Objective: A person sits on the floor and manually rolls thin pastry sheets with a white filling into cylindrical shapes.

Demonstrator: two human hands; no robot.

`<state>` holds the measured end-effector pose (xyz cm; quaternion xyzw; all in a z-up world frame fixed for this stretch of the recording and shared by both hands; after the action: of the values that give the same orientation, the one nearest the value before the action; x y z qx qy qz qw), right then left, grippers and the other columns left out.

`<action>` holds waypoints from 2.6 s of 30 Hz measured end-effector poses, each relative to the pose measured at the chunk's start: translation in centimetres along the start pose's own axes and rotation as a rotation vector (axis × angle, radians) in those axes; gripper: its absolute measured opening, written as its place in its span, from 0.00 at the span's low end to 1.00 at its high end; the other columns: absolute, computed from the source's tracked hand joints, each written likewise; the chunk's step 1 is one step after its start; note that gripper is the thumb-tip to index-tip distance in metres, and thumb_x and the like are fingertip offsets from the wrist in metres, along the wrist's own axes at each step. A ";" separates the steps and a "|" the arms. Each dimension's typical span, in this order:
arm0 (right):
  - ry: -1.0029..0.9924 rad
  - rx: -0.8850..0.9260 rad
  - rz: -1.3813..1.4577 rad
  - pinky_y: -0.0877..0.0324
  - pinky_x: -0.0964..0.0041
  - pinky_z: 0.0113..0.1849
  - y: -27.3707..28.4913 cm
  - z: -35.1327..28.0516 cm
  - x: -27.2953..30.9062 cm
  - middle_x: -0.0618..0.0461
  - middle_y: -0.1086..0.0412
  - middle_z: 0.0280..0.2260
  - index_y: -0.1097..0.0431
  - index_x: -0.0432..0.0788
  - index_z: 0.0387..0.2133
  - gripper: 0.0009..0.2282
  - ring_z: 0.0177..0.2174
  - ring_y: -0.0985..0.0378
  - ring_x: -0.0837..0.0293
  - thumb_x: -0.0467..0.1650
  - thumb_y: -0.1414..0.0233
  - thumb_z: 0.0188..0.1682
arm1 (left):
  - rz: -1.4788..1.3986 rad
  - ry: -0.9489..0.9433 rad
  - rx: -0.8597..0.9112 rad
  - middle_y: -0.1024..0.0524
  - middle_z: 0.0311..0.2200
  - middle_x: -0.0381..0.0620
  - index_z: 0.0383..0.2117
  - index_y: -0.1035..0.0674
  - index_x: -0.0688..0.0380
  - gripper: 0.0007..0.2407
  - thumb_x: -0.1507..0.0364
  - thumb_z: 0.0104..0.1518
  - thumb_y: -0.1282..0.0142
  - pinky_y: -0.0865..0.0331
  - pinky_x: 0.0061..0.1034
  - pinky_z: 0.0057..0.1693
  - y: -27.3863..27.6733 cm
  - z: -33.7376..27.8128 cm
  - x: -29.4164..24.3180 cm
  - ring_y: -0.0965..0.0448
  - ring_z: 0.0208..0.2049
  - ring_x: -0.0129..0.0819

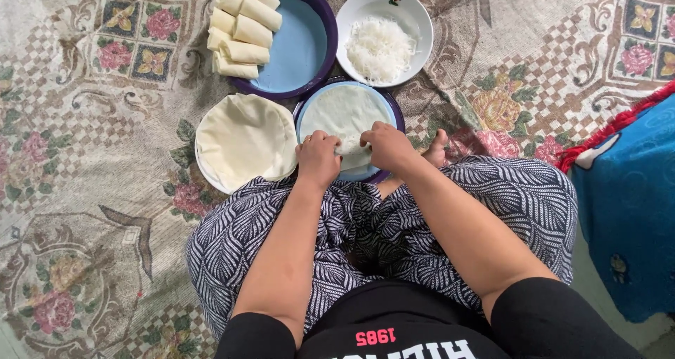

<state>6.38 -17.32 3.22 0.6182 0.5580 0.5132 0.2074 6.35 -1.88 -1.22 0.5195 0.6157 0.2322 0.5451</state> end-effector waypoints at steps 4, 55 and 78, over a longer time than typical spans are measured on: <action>-0.012 -0.004 0.013 0.26 0.55 0.33 1.2 -0.2 0.5 0.42 0.32 0.37 0.24 0.41 0.42 0.09 0.37 0.25 0.43 0.25 0.50 0.52 | 0.010 -0.006 -0.004 0.28 0.50 0.45 0.54 0.22 0.49 0.19 0.70 0.55 0.37 0.38 0.51 0.63 0.6 -0.1 -0.4 0.27 0.57 0.50; -0.233 -0.551 0.695 0.26 0.46 0.42 4.5 8.2 -10.9 0.42 0.31 0.40 0.33 0.45 0.60 0.27 0.39 0.23 0.43 0.26 0.39 0.44 | -0.078 -0.002 -0.068 0.22 0.34 0.36 0.33 0.17 0.39 0.05 0.67 0.62 0.48 0.42 0.43 0.61 2.6 18.8 -8.2 0.20 0.46 0.39; 0.174 -0.828 0.773 0.22 0.71 0.31 16.2 2.7 -5.7 0.47 0.24 0.33 0.19 0.41 0.38 0.09 0.33 0.19 0.55 0.21 0.40 0.46 | -0.715 -0.282 -0.420 0.18 0.39 0.45 0.37 0.18 0.49 0.03 0.68 0.64 0.42 0.28 0.40 0.57 14.0 9.5 -11.3 0.17 0.46 0.42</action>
<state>17.36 -26.35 13.31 0.6002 0.0589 0.7765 0.1826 18.88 -9.71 12.77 0.1780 0.6156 0.0758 0.7639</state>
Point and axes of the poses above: each hand's wrist, its own z-axis towards the middle knuckle, its own y-axis out of the back of the hand, x = y × z, the point moved 7 cm from there along z, towards the middle knuckle
